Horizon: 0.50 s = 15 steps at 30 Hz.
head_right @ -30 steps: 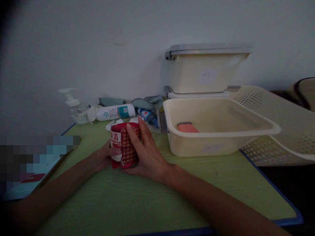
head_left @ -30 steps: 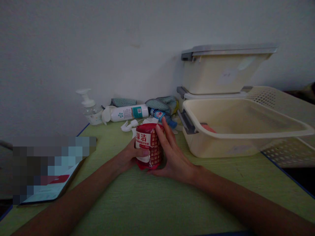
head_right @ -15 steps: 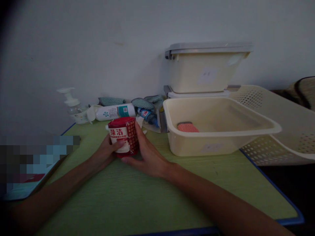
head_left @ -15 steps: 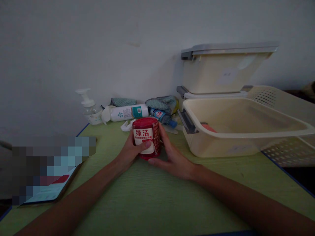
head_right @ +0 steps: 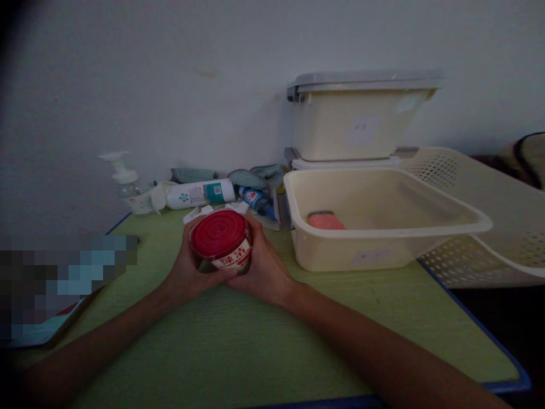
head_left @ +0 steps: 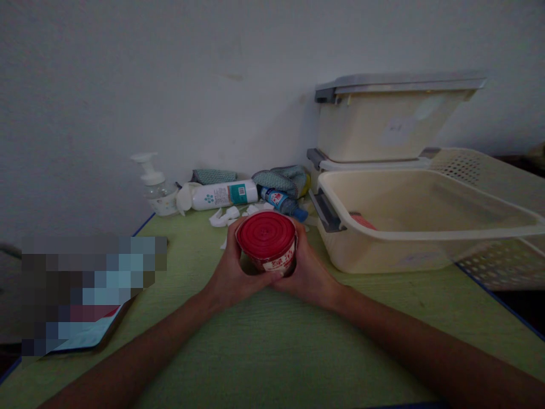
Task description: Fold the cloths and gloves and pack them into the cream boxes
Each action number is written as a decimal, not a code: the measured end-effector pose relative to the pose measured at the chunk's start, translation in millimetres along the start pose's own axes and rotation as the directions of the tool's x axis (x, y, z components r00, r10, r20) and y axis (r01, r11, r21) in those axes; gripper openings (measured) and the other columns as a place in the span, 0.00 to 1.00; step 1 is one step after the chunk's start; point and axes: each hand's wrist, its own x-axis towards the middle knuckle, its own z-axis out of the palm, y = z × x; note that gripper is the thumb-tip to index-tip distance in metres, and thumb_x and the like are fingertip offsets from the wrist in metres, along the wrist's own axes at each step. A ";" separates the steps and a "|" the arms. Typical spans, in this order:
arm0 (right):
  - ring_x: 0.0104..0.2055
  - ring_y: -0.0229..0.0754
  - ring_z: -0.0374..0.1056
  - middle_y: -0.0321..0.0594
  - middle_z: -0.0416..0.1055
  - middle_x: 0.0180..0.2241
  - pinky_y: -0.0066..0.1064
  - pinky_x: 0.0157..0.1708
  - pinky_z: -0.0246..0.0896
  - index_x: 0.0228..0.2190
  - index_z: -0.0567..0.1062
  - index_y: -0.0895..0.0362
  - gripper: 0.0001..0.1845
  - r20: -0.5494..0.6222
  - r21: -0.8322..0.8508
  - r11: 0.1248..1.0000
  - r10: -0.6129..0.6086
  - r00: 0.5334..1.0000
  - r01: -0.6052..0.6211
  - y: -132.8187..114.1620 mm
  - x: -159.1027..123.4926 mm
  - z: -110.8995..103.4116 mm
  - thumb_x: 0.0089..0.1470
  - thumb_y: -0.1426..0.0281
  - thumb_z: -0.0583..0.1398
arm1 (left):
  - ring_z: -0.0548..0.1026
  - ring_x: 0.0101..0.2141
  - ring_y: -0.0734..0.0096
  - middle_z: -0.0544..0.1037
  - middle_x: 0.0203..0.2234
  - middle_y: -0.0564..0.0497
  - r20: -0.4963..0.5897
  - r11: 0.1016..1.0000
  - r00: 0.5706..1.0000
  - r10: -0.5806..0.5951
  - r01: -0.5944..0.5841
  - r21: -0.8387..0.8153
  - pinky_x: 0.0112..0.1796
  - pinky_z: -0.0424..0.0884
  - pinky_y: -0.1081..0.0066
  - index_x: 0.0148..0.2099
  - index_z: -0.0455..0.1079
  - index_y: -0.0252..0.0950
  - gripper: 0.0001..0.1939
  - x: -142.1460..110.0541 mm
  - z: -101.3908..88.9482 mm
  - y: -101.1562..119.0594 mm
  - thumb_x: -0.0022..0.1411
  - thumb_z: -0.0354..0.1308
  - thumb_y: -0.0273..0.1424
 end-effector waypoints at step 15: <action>0.57 0.49 0.58 0.50 0.54 0.56 0.42 0.55 0.54 0.56 0.48 0.52 0.51 0.054 0.146 0.988 -0.064 0.996 0.055 1.7 -1.4 -7.0 0.36 0.64 0.70 | 0.65 0.51 0.55 0.65 0.50 0.43 0.028 0.999 1.000 0.009 -0.010 0.034 0.52 0.61 0.58 0.57 0.51 0.39 0.40 -5.2 -2.5 7.8 0.46 0.66 0.40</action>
